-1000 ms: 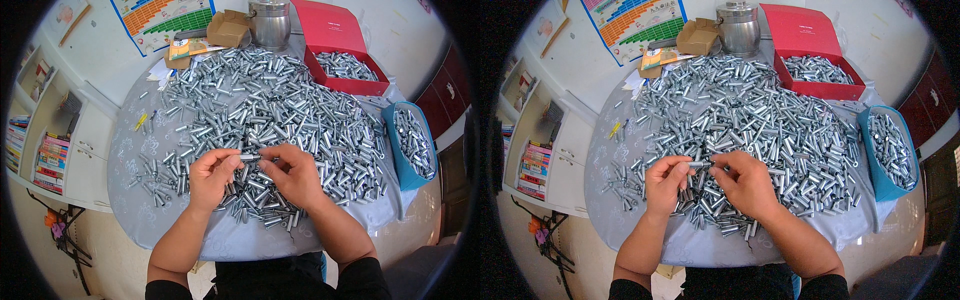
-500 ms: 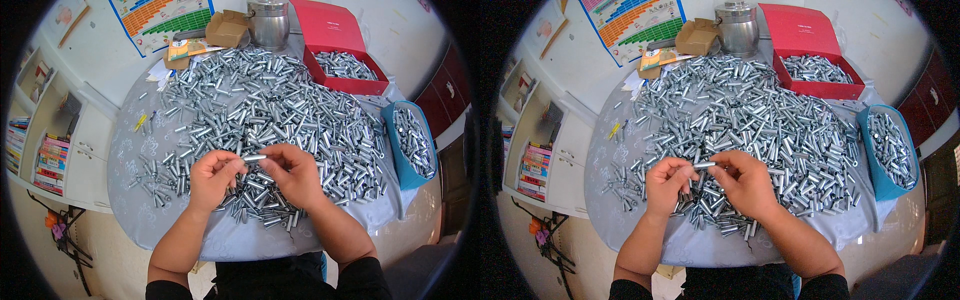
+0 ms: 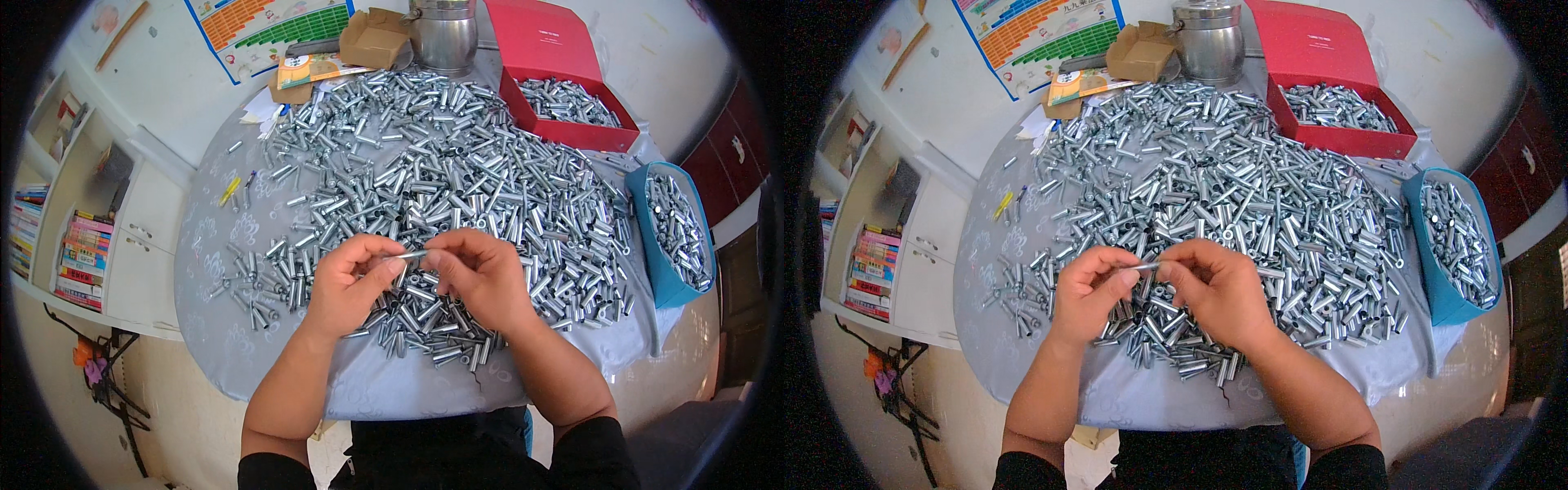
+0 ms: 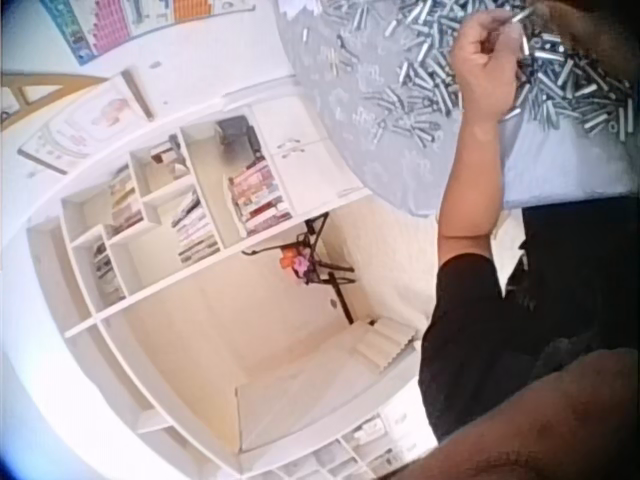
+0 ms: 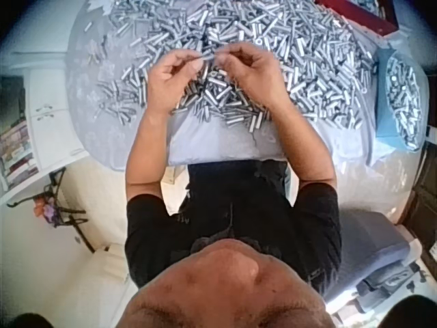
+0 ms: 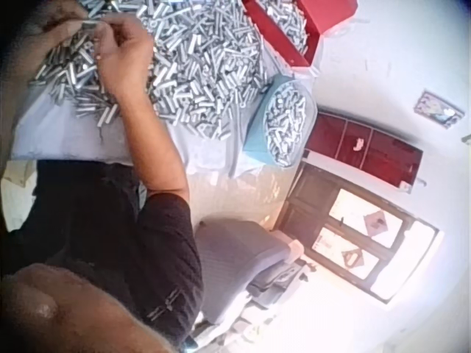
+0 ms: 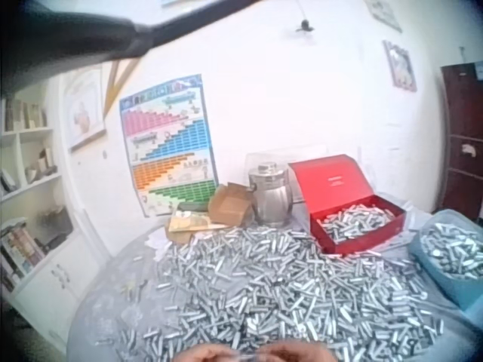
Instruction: The person repeatedly picks up small cylindrical metal components and smaller ring-like pieces from a large pile on a table. They insert the smaller pieces into the cylindrical parts by hand and then place the assembled units back onto the table. The process is continuous and repetitive throughout the clip.
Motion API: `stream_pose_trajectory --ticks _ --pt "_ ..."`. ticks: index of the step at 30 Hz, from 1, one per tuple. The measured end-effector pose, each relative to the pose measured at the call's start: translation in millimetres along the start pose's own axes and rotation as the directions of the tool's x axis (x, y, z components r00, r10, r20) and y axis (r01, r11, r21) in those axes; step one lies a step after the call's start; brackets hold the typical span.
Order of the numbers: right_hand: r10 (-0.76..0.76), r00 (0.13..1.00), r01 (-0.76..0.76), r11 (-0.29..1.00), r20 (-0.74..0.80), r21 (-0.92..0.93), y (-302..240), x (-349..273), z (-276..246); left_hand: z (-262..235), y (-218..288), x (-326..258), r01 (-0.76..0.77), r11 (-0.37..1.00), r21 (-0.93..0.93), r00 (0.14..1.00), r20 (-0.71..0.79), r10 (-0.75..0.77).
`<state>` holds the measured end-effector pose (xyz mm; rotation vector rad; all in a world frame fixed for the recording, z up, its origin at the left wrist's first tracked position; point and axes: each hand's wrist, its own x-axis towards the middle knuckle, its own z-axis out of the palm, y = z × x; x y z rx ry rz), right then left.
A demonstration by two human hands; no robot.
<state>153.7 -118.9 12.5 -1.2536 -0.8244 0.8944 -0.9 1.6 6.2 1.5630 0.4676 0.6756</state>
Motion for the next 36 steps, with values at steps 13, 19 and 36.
stream_pose_trajectory --ticks 13,19,36 --pt "-0.211 0.767 0.421 0.878 -0.606 0.228 -2.6 13.8 -15.4 -53.8 24.5 0.4 -0.213 0.809 0.548 0.893 0.444 -0.066" --pt "-0.199 0.777 0.392 0.895 -0.598 0.211 -2.2 12.1 -14.9 -50.5 29.2 -3.6 -0.369 0.659 0.655 0.824 0.559 -0.094" --pt "-0.154 0.831 0.302 0.932 -0.534 0.2 0.3 12.0 -10.7 -49.6 34.0 -6.8 -0.348 0.512 0.786 0.907 0.42 -0.029"
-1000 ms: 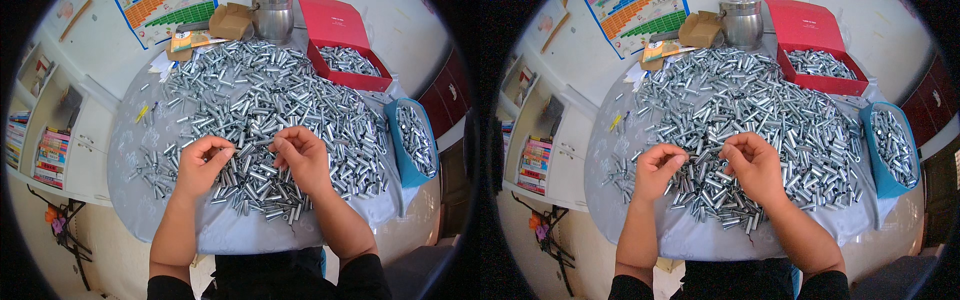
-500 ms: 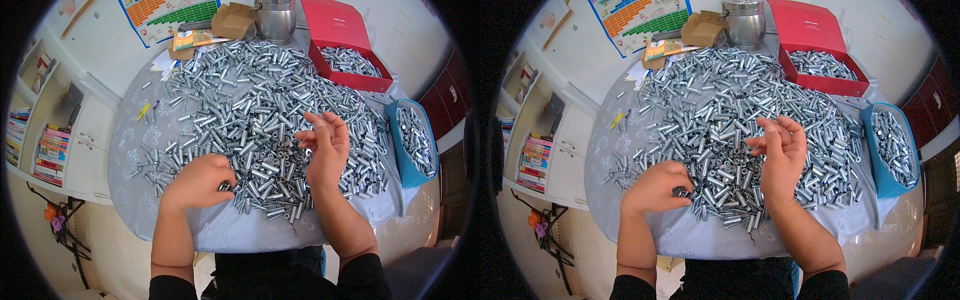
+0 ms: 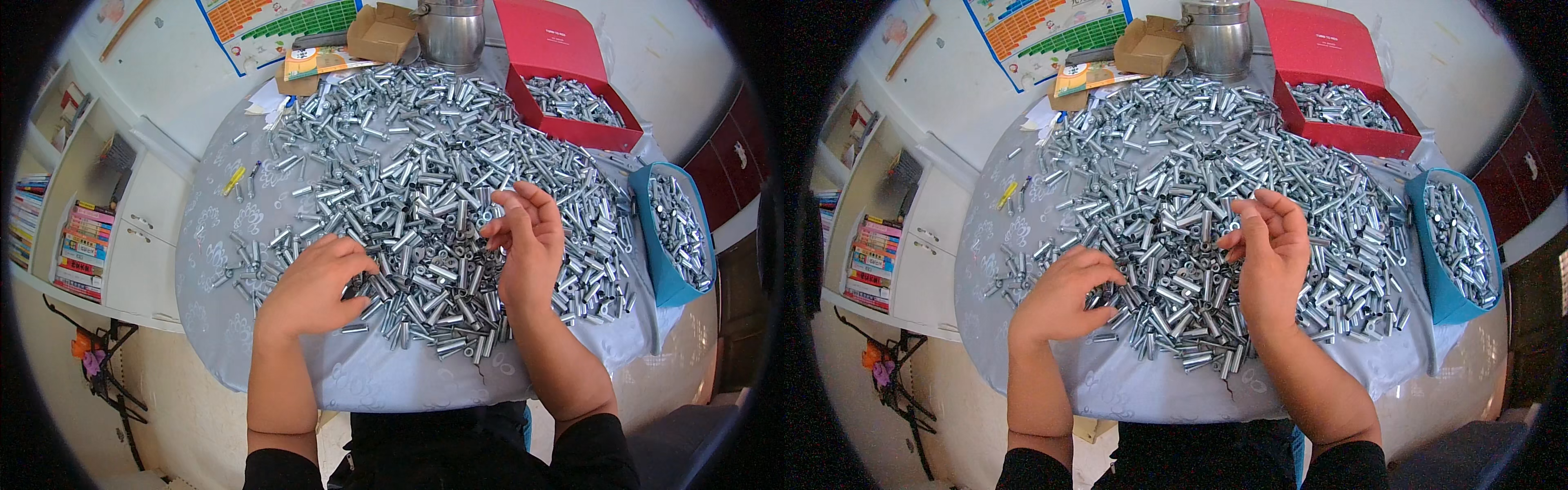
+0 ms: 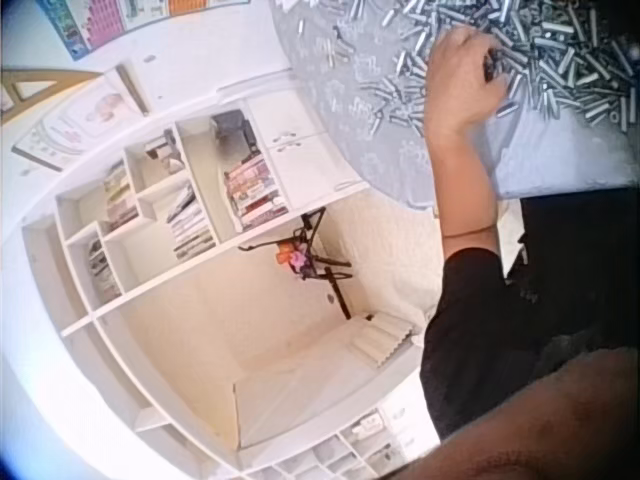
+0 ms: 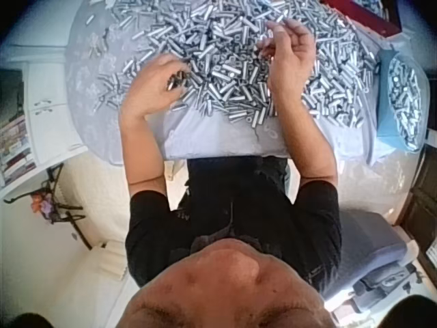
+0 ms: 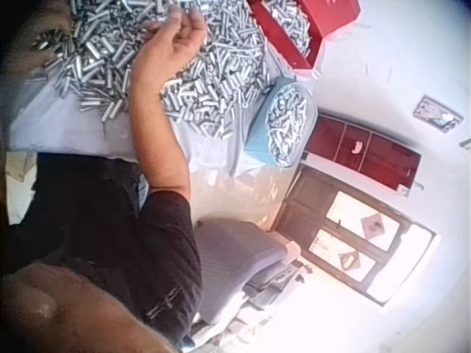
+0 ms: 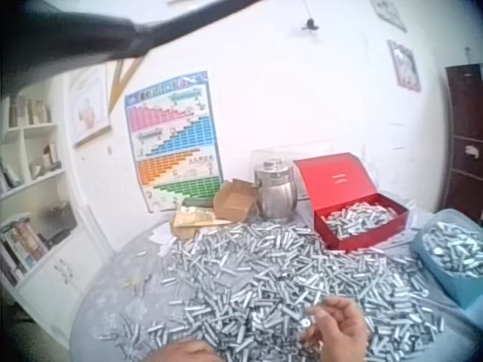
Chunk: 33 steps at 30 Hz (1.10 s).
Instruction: The person repeatedly picks up small cylindrical metal components and smaller ring-like pieces from a large pile on a table. They insert the smaller pieces into the cylindrical parts by hand and then place the assembled units back onto the table. The process is continuous and repetitive throughout the clip.
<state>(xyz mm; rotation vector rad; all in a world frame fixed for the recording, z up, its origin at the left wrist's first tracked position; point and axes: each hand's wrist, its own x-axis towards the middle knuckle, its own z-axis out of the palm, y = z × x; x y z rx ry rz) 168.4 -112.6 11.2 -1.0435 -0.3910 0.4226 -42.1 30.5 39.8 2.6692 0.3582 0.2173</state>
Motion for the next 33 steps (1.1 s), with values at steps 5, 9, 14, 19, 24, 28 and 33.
stream_pose_trajectory --ticks 5,9,14,19,24,28,33 --pt "0.03 0.999 -0.03 1.0 0.02 0.0 1.5 0.2 -1.0 5.8 -4.9 1.5 0.009 1.0 0.003 1.0 -0.007 -0.009" --pt "0.034 0.999 -0.034 0.999 0.033 -0.013 2.3 0.4 -1.6 7.6 4.2 0.8 0.007 0.994 0.105 1.0 0.013 -0.008" --pt "0.05 0.998 -0.048 0.998 0.041 -0.034 4.0 -0.3 -1.0 12.4 3.7 2.2 -0.007 0.99 0.139 1.0 0.008 0.005" --pt "0.065 0.997 -0.063 0.997 0.034 -0.035 2.5 -1.0 -0.6 13.7 -4.2 6.8 -0.036 0.999 0.012 0.998 0.045 0.035" --pt "0.094 0.992 -0.089 0.994 0.082 -0.066 1.4 -0.7 -1.6 10.7 1.9 8.0 0.12 0.938 -0.325 0.983 -0.094 -0.158" --pt "0.217 0.956 -0.188 0.97 0.199 -0.157 -1.4 -4.0 0.1 22.1 3.7 12.4 0.137 0.739 -0.66 0.936 -0.158 -0.315" --pt "0.194 0.942 -0.132 0.965 0.275 -0.228 1.4 -9.4 3.2 38.7 -1.9 20.4 -0.073 0.568 -0.82 0.935 -0.255 -0.248"
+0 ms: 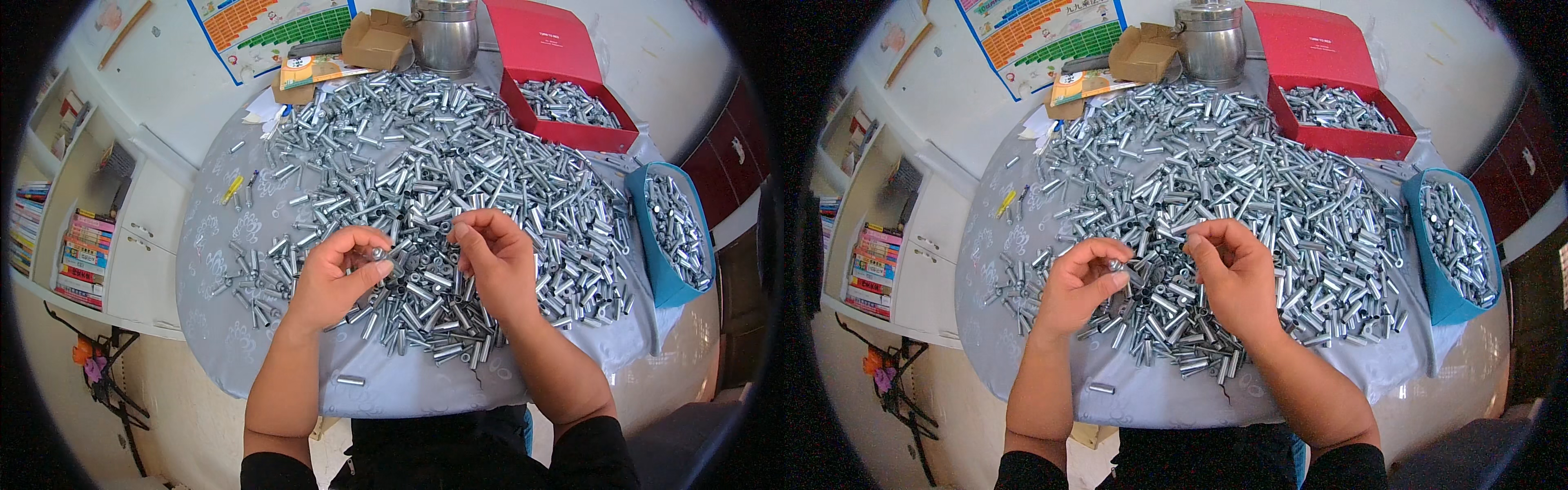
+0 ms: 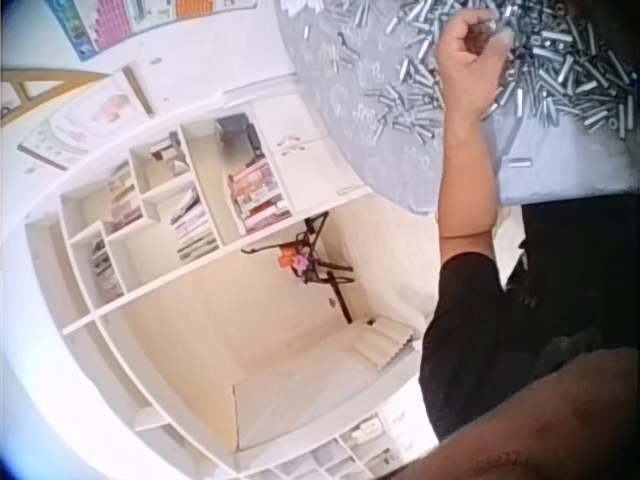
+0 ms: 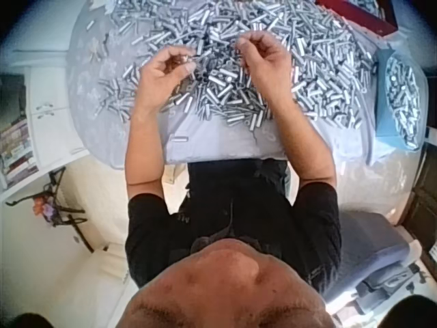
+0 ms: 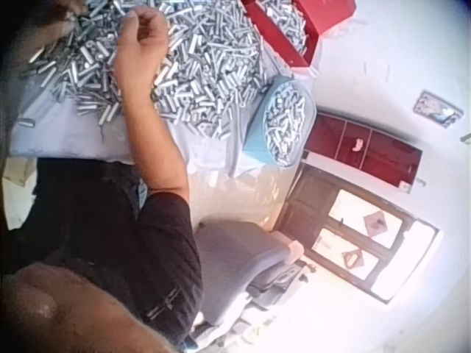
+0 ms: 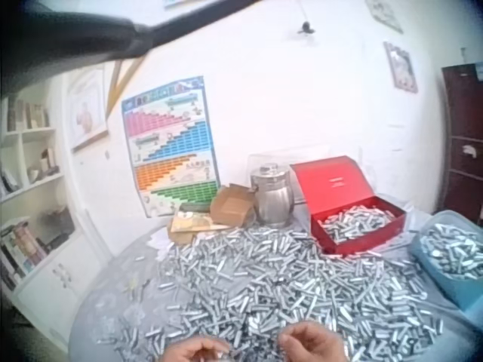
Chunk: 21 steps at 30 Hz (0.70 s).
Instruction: The person repeatedly picks up small cylindrical metal components and smaller ring-like pieces from a large pile on a table. They insert the smaller pieces into the cylindrical parts by hand and then place the assembled units back onto the table. The process is continuous and repetitive throughout the clip.
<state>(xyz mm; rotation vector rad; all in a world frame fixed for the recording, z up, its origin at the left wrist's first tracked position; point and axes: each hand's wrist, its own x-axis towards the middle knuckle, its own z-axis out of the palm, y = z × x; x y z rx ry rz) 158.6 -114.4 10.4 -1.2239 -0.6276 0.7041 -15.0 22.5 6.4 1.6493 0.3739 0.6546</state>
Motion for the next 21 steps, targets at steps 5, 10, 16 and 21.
stream_pose_trajectory --ticks 5,10,16,21 --pt "-0.03 0.995 0.038 0.996 0.091 -0.087 6.3 -5.0 1.6 21.2 6.8 -3.0 0.064 0.993 -0.101 0.997 -0.028 -0.067" --pt "-0.083 0.988 0.108 0.974 0.13 -0.198 7.0 -7.9 4.3 17.9 -4.3 -0.1 -0.226 0.858 0.461 0.96 -0.046 0.277" --pt "-0.124 0.983 0.154 0.956 0.133 -0.25 12.1 -6.5 3.7 29.1 -6.8 -2.9 -0.154 0.943 0.296 0.952 -0.21 0.222" --pt "-0.11 0.974 0.164 0.948 0.2 -0.273 9.3 -7.8 4.5 25.3 5.3 1.5 -0.368 0.741 0.561 0.916 0.081 0.393"
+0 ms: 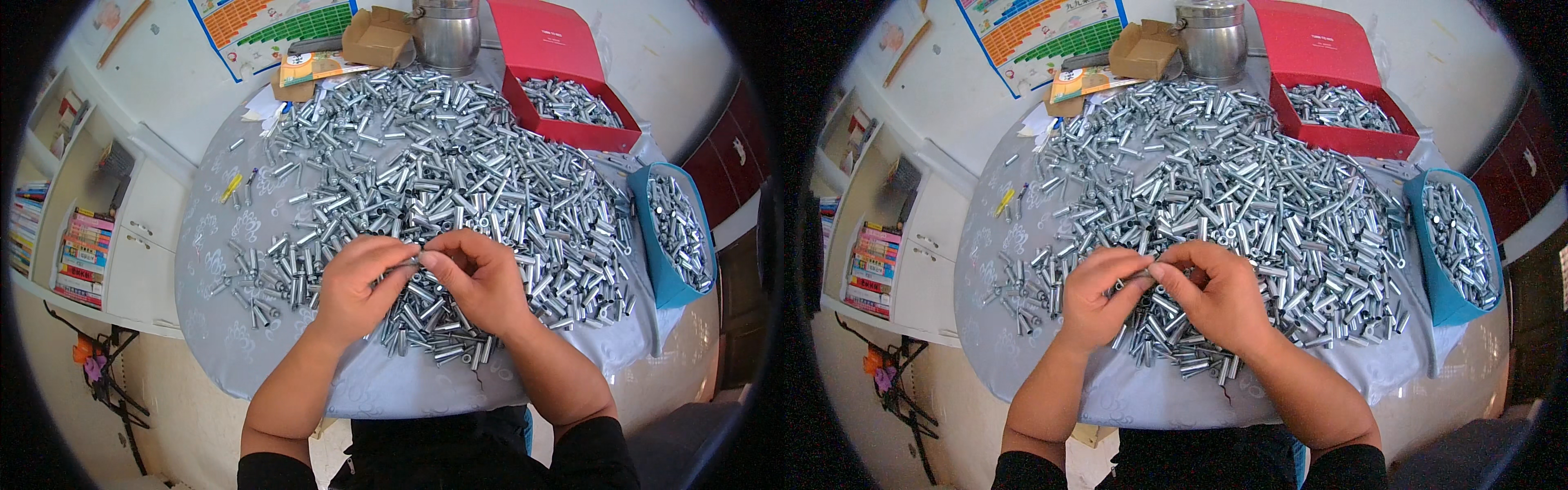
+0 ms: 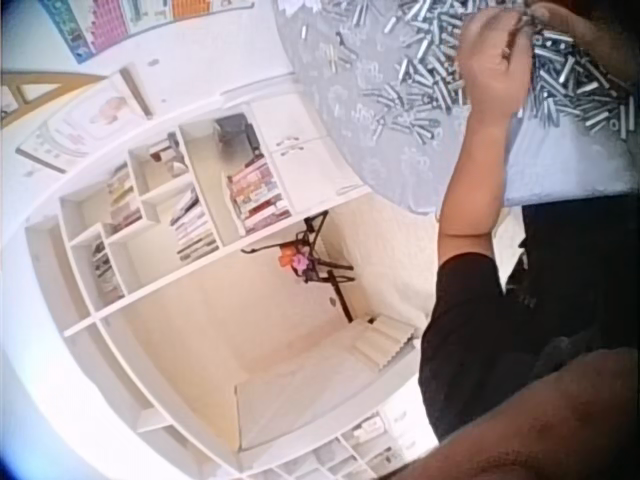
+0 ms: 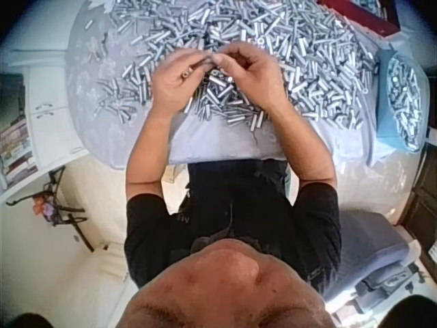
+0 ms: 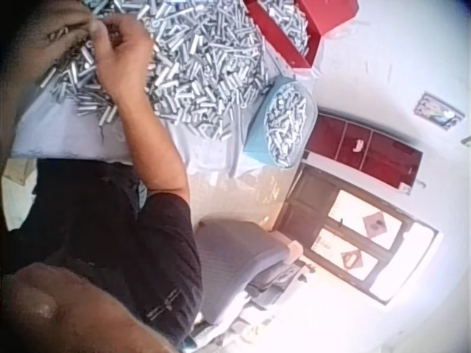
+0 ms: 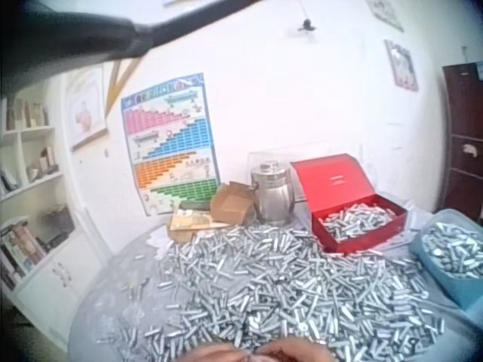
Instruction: The person repeatedly picks up small cylindrical metal components and smaller ring-like pieces from a large pile on a table. They insert the smaller pieces into the cylindrical parts by hand and then place the assembled units back onto the table. The process is continuous and repetitive throughout the clip.
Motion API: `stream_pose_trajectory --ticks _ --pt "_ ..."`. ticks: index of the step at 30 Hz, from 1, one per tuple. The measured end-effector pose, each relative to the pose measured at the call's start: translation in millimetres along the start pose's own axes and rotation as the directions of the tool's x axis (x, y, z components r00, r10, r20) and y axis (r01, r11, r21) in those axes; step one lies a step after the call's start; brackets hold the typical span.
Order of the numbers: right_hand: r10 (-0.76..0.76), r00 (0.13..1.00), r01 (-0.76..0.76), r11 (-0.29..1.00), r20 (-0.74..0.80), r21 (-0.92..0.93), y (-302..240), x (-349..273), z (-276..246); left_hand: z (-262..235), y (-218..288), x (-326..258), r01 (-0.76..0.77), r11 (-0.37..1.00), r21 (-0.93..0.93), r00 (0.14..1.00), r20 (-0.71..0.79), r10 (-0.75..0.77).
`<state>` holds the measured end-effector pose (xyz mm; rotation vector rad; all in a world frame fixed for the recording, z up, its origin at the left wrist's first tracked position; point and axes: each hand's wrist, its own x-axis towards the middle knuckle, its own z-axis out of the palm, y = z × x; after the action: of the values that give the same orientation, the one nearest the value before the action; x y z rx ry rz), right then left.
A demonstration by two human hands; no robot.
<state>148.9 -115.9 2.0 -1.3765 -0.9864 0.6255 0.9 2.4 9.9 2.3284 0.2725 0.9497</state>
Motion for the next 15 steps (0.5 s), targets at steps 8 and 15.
stream_pose_trajectory --ticks 8,15 --pt "0.085 0.996 -0.085 0.996 0.03 0.011 -4.0 -0.1 -1.7 3.6 2.7 -8.7 0.228 0.956 -0.183 0.972 -0.01 -0.234" --pt "0.198 0.98 -0.2 0.966 0.033 0.165 -4.8 4.5 -6.6 3.9 -0.6 -10.0 0.362 0.82 -0.443 0.923 0.049 -0.38"
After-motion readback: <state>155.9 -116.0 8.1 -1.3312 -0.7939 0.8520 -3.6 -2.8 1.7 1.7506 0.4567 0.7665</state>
